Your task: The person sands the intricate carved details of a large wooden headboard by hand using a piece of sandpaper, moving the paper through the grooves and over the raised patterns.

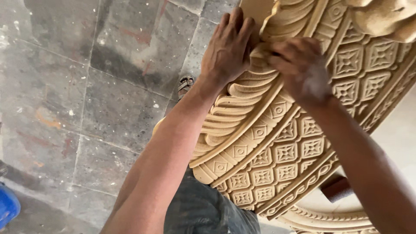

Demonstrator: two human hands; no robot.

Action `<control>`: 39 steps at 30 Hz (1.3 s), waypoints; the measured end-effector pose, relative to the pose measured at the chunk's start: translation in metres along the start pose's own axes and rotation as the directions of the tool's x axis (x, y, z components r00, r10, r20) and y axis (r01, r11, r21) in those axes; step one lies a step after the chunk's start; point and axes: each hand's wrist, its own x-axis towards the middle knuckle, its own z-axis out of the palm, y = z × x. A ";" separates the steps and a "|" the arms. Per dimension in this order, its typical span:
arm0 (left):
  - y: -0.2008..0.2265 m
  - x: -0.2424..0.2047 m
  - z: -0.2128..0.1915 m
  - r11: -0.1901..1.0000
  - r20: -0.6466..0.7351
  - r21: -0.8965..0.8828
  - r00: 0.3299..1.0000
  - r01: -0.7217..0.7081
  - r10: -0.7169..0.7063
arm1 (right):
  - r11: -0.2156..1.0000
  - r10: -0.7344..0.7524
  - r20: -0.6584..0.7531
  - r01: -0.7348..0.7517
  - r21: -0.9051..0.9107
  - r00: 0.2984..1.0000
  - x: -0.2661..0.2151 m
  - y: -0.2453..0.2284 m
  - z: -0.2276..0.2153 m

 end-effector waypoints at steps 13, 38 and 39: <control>-0.010 -0.006 0.010 0.990 -0.030 -0.142 0.999 0.009 -0.013 | 0.988 0.041 -0.155 -0.064 -0.143 0.987 0.003 -0.012 0.000; -0.009 -0.004 0.005 0.992 -0.082 -0.105 0.994 -0.076 0.068 | 0.927 0.300 -0.172 -0.329 -0.179 0.938 -0.005 -0.063 0.022; -0.010 -0.005 0.005 0.992 -0.074 -0.105 0.995 -0.074 0.066 | 0.929 0.287 -0.121 -0.307 -0.207 0.950 -0.006 -0.051 0.012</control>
